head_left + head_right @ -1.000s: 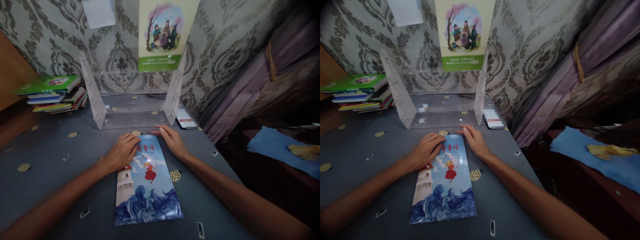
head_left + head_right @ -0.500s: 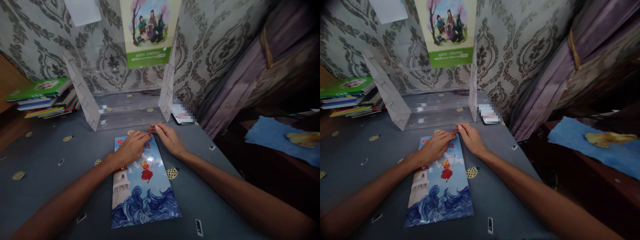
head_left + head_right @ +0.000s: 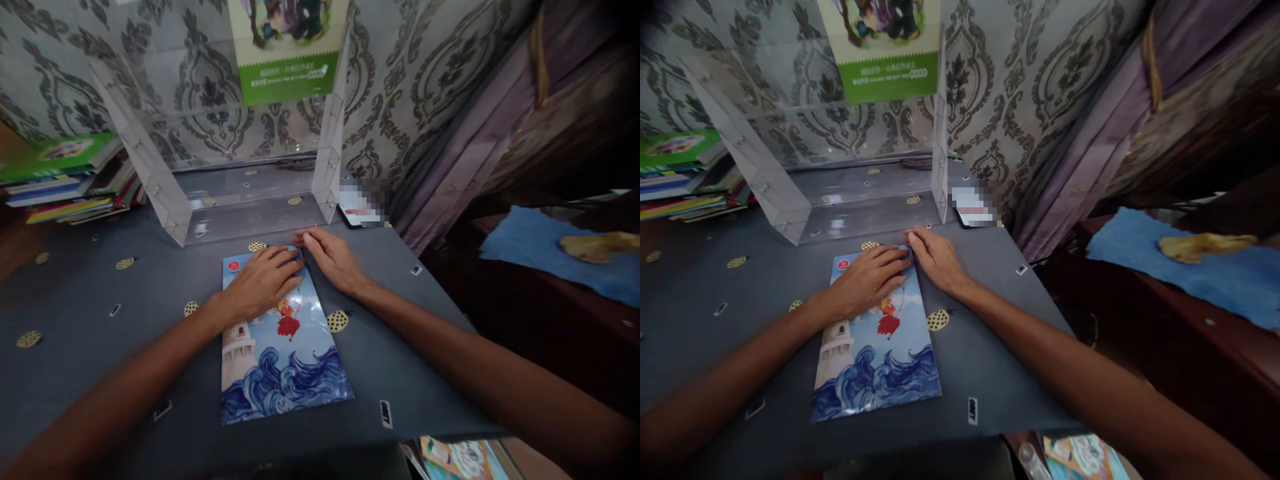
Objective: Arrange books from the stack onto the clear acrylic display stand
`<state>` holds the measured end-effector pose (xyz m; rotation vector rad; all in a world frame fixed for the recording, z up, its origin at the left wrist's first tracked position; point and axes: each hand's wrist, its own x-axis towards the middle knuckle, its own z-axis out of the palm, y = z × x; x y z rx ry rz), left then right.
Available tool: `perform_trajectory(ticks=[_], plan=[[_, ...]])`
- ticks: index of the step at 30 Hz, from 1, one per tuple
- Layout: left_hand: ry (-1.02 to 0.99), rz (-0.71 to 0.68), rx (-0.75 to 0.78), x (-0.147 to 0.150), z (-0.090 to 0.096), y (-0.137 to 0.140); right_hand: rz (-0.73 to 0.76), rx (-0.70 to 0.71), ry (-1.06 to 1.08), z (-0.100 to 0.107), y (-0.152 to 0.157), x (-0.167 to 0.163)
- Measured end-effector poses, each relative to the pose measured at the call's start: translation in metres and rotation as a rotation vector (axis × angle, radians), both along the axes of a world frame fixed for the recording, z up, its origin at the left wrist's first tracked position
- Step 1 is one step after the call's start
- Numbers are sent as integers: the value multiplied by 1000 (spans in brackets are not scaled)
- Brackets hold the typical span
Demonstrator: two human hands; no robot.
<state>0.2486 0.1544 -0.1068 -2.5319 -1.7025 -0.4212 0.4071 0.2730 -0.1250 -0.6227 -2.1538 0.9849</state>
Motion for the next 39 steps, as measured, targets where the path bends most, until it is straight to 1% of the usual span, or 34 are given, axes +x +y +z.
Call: perform_trajectory(ticks=[3,7,14,20,22,26,30,32,36,39], plan=[[-44,-22,-23,-1,2,-3,15,8,8,1,-4,3],[-74,-94,-78,3,6,-13,40,40,-31,5,-14,11],[-36,-91,-57,10,7,-22,38,24,-85,8,-18,15],[9,-168,-104,17,10,-33,88,73,-139,8,-31,30],[28,-170,-107,20,11,-36,104,79,-132,8,-36,36],[47,-160,-117,24,13,-40,134,43,-117,8,-43,43],[20,-221,-170,29,16,-49,139,-29,-101,8,-51,51],[18,-234,-172,31,17,-52,146,-45,-93,8,-54,55],[32,-245,-139,35,18,-56,176,-1,-105,8,-57,59],[21,-314,-146,37,19,-60,196,52,-123,7,-58,59]])
